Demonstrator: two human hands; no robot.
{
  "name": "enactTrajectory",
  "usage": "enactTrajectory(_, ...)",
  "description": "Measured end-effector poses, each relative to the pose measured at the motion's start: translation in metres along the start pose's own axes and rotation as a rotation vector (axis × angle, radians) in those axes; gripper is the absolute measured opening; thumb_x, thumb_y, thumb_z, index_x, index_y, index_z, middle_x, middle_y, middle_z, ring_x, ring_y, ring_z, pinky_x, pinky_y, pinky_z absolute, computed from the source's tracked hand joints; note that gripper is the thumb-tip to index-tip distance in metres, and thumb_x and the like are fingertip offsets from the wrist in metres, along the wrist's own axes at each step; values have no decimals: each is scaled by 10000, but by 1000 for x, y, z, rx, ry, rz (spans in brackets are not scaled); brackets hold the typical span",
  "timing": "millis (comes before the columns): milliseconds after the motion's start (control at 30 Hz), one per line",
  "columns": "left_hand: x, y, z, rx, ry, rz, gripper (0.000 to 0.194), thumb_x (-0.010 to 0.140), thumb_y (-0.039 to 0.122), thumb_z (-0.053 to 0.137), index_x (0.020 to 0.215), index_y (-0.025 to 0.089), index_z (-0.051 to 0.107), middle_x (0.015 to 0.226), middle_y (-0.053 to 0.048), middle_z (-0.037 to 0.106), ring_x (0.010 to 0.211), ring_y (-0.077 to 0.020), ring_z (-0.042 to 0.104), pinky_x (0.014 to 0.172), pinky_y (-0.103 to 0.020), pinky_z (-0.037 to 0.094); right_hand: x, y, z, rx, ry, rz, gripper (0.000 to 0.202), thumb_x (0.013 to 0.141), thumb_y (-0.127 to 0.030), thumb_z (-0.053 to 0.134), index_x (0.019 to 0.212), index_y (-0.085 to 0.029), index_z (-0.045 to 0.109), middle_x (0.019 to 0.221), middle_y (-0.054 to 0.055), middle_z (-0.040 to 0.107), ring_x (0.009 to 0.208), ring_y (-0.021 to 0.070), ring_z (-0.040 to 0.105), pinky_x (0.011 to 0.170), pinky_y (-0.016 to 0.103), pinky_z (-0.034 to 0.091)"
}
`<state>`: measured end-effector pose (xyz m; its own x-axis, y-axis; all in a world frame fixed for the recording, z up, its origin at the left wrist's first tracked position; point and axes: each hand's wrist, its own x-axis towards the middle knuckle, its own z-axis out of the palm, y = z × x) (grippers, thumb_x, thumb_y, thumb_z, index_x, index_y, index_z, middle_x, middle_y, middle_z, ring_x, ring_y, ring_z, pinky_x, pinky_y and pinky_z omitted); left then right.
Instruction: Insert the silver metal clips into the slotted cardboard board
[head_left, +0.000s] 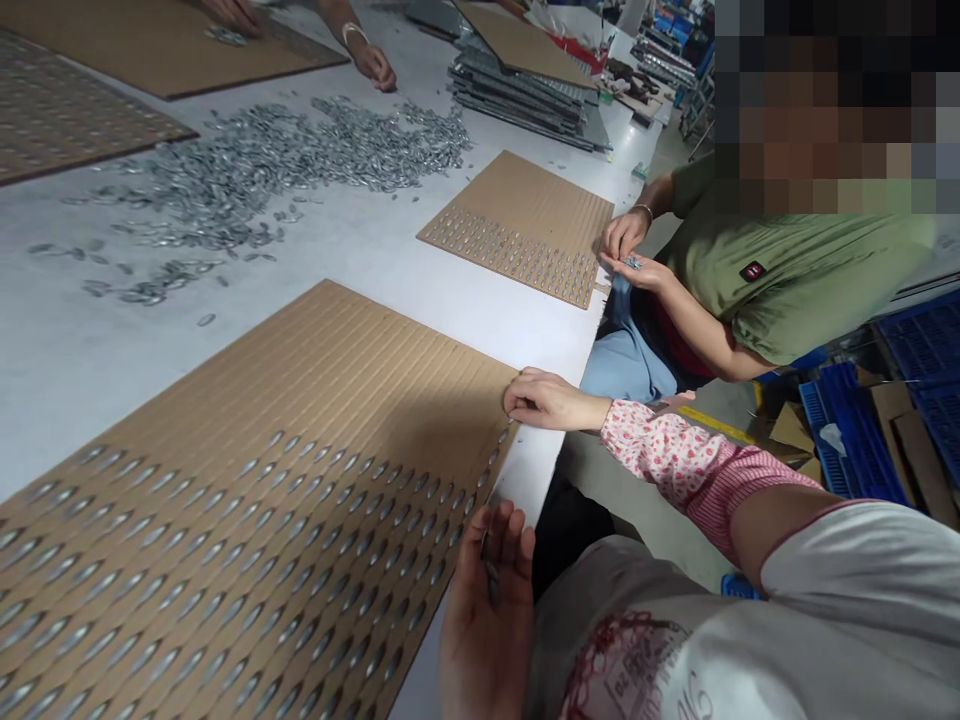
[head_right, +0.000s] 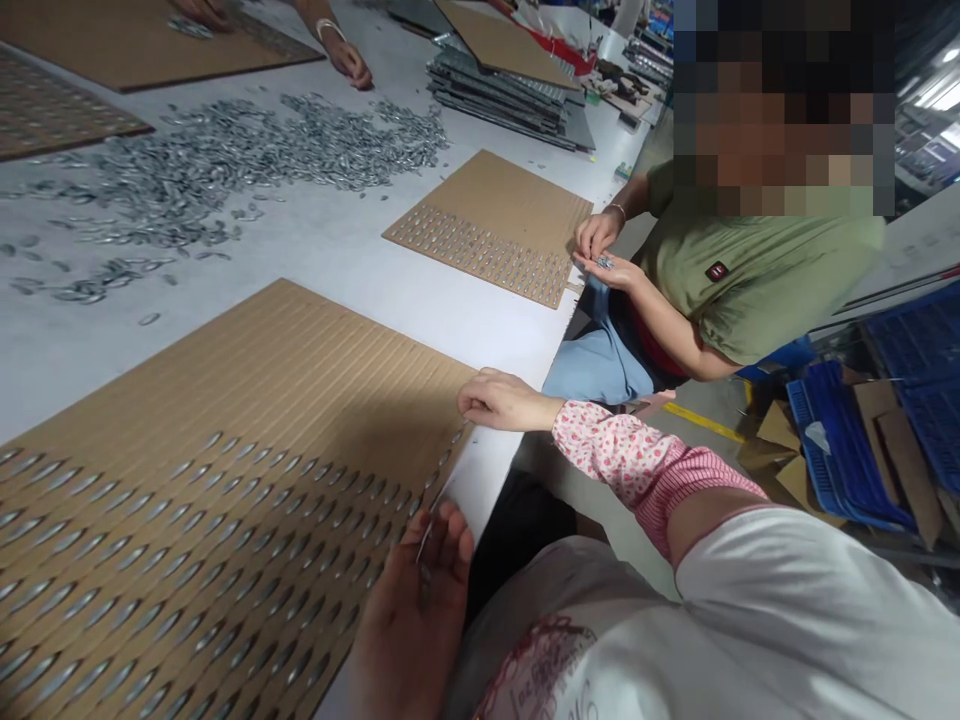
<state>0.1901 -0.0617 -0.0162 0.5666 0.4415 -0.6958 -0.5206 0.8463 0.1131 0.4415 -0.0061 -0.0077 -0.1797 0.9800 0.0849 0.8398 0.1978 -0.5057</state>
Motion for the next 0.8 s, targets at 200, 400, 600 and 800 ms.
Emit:
enactTrajectory(200,-10,3,24,-47,-3,86,451,915,478,408,1173,191,640,1311,-131,570,1250,-248,481,985,-388,442,-8,-50,-1,218,-151,-185,198,889,-328,561,903,-152,650,827,52,619,833,133,528,827,265,404)
enactTrajectory(400,-16,11,22,-96,33,44,444,915,490,396,1148,216,656,1311,-61,583,1197,-181,523,860,-248,498,-15,-85,25,189,-319,-370,292,850,-471,577,925,-207,678,959,65,657,1005,187,498,918,319,355)
enactTrajectory(600,-12,11,15,32,-27,51,394,909,468,415,1153,283,663,1281,-58,605,1266,-231,464,966,-358,460,-14,-69,22,434,-198,-256,189,883,-307,558,851,-154,664,884,77,664,854,120,580,823,237,446)
enactTrajectory(800,0,4,6,95,-37,61,334,912,414,431,1126,314,668,1231,-57,636,1268,-239,464,989,-409,453,-12,-12,6,698,187,318,320,783,-410,640,885,-107,647,750,42,668,652,95,593,642,226,481)
